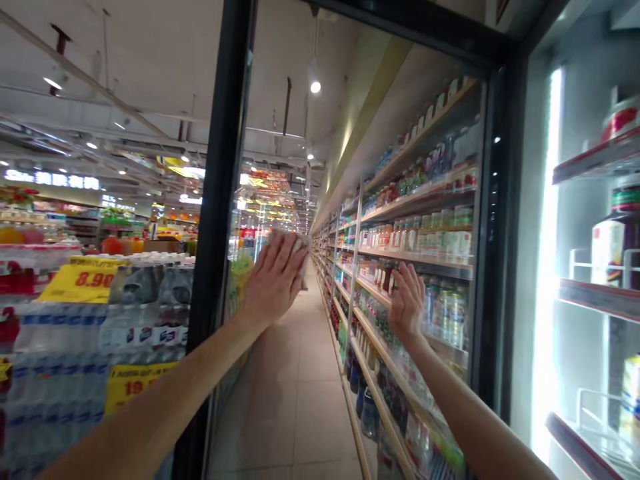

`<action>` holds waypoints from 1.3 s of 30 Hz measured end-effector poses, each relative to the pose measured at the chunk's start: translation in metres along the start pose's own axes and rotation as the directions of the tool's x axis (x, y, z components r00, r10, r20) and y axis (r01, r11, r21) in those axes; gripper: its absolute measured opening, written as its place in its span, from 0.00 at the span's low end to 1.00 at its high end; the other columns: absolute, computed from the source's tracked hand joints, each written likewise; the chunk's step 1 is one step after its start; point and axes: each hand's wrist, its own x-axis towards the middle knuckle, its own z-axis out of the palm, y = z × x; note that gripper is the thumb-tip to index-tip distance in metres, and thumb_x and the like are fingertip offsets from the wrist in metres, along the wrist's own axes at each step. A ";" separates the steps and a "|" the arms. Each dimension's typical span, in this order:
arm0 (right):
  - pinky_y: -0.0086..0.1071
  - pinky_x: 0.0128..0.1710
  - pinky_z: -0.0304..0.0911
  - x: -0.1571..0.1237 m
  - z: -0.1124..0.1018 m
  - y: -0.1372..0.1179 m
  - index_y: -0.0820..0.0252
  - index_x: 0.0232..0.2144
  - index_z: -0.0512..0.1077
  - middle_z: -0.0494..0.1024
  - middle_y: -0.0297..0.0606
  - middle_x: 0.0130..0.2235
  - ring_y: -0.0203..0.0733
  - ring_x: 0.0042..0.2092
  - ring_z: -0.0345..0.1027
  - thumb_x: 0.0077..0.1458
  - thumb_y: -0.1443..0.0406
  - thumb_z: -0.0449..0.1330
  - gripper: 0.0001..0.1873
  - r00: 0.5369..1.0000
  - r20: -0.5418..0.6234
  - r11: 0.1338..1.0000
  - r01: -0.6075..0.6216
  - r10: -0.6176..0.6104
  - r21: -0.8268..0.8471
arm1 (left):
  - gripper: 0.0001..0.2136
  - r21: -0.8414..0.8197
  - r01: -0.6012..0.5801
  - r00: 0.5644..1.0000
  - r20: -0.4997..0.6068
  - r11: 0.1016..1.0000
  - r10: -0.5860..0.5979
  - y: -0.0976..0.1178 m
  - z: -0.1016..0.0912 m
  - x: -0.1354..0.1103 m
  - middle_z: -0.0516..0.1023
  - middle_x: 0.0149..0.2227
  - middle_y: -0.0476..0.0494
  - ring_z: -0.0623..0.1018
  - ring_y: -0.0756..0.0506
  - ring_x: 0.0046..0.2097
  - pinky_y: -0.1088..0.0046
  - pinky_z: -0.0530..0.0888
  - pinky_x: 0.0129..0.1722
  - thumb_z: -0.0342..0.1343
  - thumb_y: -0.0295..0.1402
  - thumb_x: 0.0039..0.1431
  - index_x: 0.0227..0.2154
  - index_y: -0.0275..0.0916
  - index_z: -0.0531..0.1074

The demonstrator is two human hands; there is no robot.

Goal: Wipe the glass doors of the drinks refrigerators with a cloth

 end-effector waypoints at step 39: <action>0.51 0.60 0.50 -0.002 -0.001 0.004 0.59 0.60 0.57 0.69 0.46 0.56 0.46 0.63 0.54 0.60 0.65 0.41 0.26 0.999 0.004 0.999 -0.034 0.034 0.024 | 0.26 -0.174 -0.320 0.939 0.069 0.931 0.336 0.033 0.014 0.059 0.49 0.66 0.42 0.44 0.42 0.67 0.58 0.49 0.65 0.45 0.37 0.61 0.62 0.38 0.52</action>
